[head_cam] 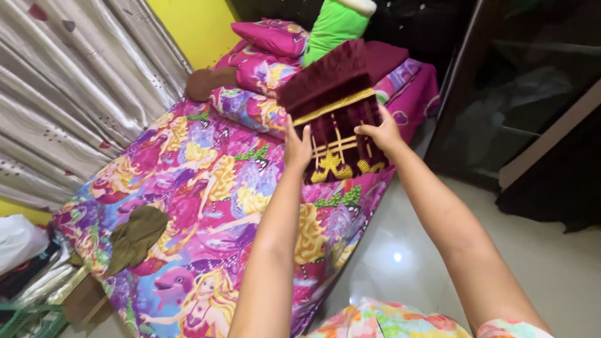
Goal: Organizing and tidying bedroom items including folding a prayer mat and hanging clothes on a wall rack.
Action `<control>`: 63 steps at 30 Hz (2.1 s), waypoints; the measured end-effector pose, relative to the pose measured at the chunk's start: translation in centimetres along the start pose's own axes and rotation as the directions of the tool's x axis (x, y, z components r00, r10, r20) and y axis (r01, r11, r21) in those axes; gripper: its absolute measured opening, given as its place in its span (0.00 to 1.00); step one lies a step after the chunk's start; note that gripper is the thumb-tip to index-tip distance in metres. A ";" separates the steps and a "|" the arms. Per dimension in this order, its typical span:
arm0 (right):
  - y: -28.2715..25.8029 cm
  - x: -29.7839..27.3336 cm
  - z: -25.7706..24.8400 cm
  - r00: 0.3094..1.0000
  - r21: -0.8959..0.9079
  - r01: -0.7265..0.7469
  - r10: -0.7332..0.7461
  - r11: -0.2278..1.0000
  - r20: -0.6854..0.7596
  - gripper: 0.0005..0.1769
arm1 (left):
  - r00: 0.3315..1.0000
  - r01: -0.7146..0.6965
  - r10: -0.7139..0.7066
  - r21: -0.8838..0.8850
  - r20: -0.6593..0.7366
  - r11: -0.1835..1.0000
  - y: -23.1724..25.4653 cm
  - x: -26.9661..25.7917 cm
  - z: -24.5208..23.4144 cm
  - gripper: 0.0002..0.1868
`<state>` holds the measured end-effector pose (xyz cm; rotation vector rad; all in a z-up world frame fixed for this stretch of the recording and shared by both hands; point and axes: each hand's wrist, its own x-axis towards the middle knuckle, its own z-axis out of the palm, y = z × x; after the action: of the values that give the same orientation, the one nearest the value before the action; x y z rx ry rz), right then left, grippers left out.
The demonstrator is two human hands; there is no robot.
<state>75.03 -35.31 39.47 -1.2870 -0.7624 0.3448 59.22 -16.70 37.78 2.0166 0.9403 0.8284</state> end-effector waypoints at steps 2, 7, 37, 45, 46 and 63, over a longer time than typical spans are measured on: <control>-0.2 1.0 -2.0 0.999 -0.020 -0.010 0.009 1.000 -0.048 0.37 | 0.998 0.043 -0.046 0.076 0.035 0.996 2.6 1.1 1.4 0.42; 0.1 3.3 -5.6 0.997 0.046 0.026 -0.023 0.999 -0.075 0.36 | 0.992 0.089 -0.099 0.118 0.078 0.989 5.1 4.4 5.4 0.44; 21.5 43.4 -21.8 0.930 0.156 -0.099 0.147 0.983 -0.336 0.25 | 0.929 0.081 0.057 -0.352 0.365 0.933 0.0 42.1 38.1 0.29; 31.2 54.5 -25.1 0.899 0.372 -0.074 0.223 0.925 -0.376 0.23 | 0.989 -0.135 0.127 -0.123 -0.073 0.983 3.4 50.0 44.2 0.29; 32.6 55.2 -25.1 0.896 0.373 -0.095 0.242 0.923 -0.373 0.23 | 0.992 -0.116 0.109 -0.118 -0.065 0.986 3.0 50.9 44.8 0.29; 56.5 55.8 -24.1 0.691 0.249 -0.352 0.430 0.902 -0.580 0.30 | 0.968 -0.042 0.013 0.112 0.249 0.993 -13.3 58.7 56.9 0.22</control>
<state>141.21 -2.57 1.59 -1.3346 0.1176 0.2703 129.99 17.47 11.53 2.1774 0.8353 0.5291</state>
